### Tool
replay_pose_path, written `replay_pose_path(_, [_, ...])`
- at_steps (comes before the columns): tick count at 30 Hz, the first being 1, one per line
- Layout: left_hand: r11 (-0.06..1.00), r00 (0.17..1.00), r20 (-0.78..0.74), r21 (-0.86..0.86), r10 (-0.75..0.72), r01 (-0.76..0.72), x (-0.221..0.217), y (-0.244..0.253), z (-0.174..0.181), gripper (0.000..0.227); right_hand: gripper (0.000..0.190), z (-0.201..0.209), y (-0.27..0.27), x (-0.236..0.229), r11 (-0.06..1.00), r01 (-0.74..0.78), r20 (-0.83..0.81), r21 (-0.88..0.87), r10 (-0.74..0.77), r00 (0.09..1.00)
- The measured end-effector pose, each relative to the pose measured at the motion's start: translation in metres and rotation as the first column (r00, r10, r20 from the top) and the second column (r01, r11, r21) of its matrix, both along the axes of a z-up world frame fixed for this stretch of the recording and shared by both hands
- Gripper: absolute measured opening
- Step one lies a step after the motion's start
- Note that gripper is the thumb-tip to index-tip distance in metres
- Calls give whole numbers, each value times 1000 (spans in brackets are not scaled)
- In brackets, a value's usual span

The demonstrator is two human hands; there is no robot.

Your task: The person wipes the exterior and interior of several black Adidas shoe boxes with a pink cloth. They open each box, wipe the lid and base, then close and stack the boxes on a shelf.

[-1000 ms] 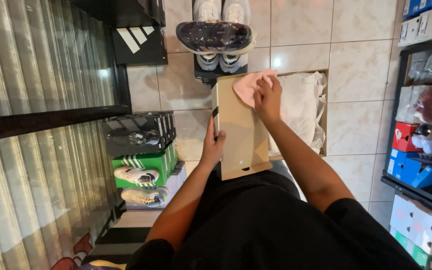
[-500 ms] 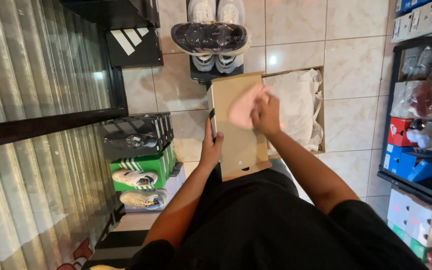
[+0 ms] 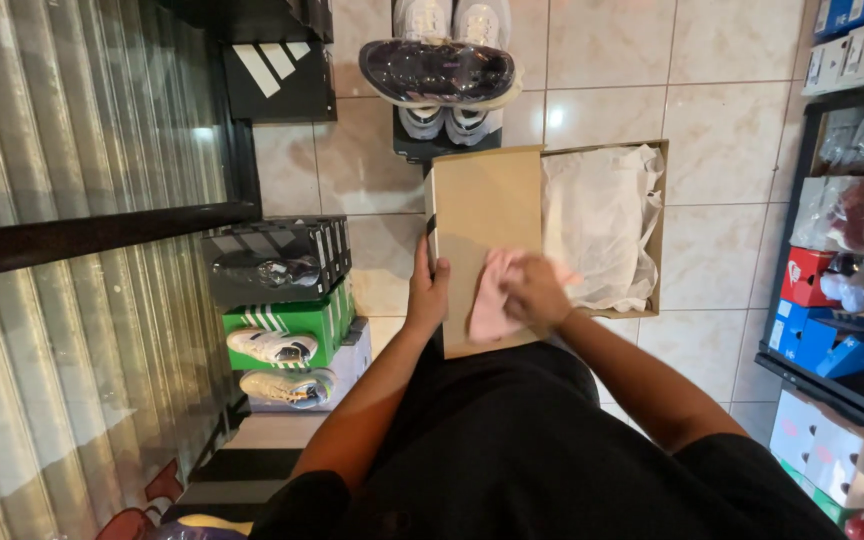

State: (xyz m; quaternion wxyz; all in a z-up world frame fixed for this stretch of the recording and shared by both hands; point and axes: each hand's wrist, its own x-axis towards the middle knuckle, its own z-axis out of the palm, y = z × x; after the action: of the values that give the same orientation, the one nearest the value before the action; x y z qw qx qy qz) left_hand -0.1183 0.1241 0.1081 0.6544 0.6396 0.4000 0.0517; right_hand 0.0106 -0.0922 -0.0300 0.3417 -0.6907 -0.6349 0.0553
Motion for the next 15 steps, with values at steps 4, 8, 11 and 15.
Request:
replay_pose_path(4, [1000, 1000, 19, 14, 22, -22, 10, 0, 4, 69, 30, 1, 49, 57, 901, 431, 35, -53, -430, 902])
replay_pose_path(8, [996, 994, 74, 15, 81, -83, 9, -1, -13, 65, 33, 47, 96, 5, 971, 232, -38, 62, -230, 973])
replay_pose_path(11, [994, 993, 86, 60, 84, -89, 10, 0, -22, 61, 26, 35, 40, -54, 1000, -4, -36, 17, 4, 999])
replay_pose_path(15, [992, 984, 145, 65, 101, -112, 5, -1, -44, 59, 13, 33, -10, -6, 988, -153, -61, 24, 154, 986])
